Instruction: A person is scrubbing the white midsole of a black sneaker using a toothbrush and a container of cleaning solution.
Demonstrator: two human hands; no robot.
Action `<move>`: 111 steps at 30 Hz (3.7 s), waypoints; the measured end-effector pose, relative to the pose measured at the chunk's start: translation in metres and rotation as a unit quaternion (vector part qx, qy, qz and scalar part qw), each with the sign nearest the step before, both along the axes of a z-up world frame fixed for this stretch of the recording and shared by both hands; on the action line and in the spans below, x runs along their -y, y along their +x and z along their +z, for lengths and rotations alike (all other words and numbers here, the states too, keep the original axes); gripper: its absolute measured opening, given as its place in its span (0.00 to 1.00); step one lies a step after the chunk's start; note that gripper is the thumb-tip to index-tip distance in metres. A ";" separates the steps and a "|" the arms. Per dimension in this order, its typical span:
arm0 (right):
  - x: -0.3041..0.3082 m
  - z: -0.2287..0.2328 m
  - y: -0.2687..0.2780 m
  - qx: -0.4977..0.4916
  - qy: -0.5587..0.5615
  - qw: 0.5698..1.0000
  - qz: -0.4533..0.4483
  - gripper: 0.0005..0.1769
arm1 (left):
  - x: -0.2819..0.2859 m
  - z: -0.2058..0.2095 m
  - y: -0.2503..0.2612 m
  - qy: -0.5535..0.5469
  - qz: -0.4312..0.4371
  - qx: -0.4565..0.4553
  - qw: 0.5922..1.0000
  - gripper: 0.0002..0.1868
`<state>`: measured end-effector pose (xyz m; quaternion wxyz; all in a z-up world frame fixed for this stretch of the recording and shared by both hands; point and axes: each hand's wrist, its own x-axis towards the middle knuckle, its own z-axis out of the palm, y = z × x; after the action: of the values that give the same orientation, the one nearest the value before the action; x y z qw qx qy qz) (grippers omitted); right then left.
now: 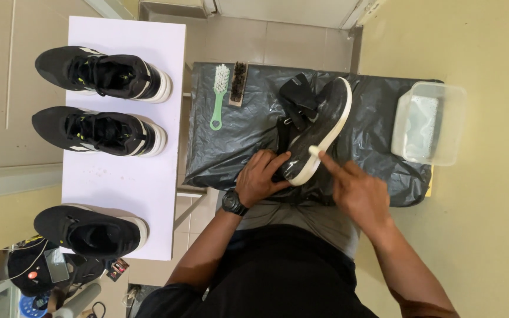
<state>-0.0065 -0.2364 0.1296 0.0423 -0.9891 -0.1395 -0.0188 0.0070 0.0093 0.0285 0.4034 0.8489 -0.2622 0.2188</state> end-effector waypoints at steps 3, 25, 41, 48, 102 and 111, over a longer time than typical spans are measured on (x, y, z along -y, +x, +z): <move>0.004 0.004 0.021 0.044 0.001 0.999 -0.015 0.29 | -0.001 -0.003 0.000 -0.001 -0.001 -0.002 1.000 0.35; -0.016 0.001 -0.005 -0.074 0.003 0.996 -0.045 0.33 | 0.001 -0.002 -0.002 0.003 0.001 0.005 1.000 0.34; 0.015 0.021 0.042 -0.017 -0.046 0.998 -0.027 0.31 | 0.000 -0.002 0.000 0.003 0.004 0.013 1.000 0.32; 0.030 0.022 0.089 0.007 -0.069 0.997 -0.026 0.28 | 0.000 -0.006 -0.001 0.008 0.002 0.019 1.000 0.32; 0.019 0.044 0.206 -0.178 -0.210 0.960 0.048 0.40 | -0.007 0.004 -0.002 0.071 -0.014 0.004 0.997 0.32; 0.005 0.075 0.178 -0.215 -0.237 0.946 0.052 0.32 | -0.008 0.003 -0.002 0.070 -0.017 0.010 0.997 0.32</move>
<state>0.1711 -0.2415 0.2042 -0.1635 -0.9424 -0.1788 0.2304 0.0047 0.0171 0.0317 0.3437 0.8684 -0.2950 0.2016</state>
